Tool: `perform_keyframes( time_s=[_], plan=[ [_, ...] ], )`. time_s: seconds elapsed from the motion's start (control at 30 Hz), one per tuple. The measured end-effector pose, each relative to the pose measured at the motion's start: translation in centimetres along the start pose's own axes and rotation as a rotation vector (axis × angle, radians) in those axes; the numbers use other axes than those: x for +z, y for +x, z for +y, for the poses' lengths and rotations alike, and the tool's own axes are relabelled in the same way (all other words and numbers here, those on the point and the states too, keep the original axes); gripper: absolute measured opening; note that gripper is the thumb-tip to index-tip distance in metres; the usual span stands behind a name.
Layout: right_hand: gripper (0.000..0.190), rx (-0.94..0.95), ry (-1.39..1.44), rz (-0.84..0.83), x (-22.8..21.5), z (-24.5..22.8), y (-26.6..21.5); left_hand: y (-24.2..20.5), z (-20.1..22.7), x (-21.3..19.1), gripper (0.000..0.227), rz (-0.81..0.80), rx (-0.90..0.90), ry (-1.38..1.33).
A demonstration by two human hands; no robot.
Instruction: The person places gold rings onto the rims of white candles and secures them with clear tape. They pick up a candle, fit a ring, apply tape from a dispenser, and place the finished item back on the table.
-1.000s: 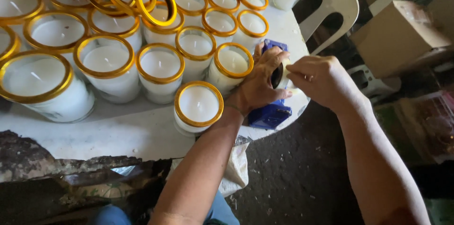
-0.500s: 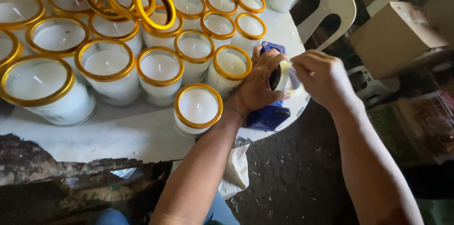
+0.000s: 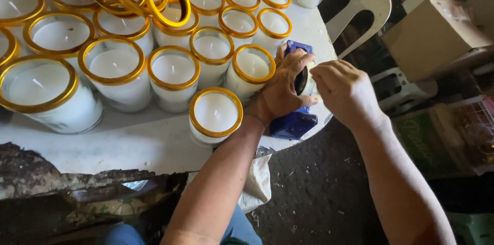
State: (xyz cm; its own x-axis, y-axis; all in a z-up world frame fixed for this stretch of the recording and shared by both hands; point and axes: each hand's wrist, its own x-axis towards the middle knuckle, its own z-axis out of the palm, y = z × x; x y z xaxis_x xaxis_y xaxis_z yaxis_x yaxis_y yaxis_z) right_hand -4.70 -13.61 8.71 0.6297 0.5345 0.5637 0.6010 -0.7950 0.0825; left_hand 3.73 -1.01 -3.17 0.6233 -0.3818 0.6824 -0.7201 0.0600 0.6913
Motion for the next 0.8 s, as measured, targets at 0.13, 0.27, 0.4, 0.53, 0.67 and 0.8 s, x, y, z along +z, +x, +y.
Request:
perform_keyframes(
  time_s=[0.13, 0.27, 0.4, 0.53, 0.67, 0.8],
  plan=[
    [0.005, -0.018, -0.129, -0.022, 0.9, 0.7, -0.9, -0.1, -0.6, 0.5, 0.1, -0.008, -0.009, -0.019],
    [0.007, 0.115, 0.069, 0.002, -0.4, 0.6, -1.1, 0.0, -0.1, -0.1, 0.096, -0.002, 0.002, -0.025],
    [0.008, 0.094, 0.04, -0.114, -1.3, -0.1, -0.2, 0.1, 0.0, -0.3, 0.096, -0.013, -0.009, -0.029],
    [0.01, 0.034, -0.074, -0.157, -0.6, 0.5, -0.4, 0.0, 0.6, -0.7, 0.095, -0.003, 0.011, -0.004],
    [0.008, 0.03, -0.319, -0.261, 0.2, 1.7, -1.3, 0.1, 0.9, -0.6, 0.094, 0.0, -0.003, -0.006],
    [0.012, 0.042, -0.29, -0.273, 1.0, 3.2, -2.1, 0.1, 0.7, -0.5, 0.094, 0.028, -0.014, -0.029]
  ],
)
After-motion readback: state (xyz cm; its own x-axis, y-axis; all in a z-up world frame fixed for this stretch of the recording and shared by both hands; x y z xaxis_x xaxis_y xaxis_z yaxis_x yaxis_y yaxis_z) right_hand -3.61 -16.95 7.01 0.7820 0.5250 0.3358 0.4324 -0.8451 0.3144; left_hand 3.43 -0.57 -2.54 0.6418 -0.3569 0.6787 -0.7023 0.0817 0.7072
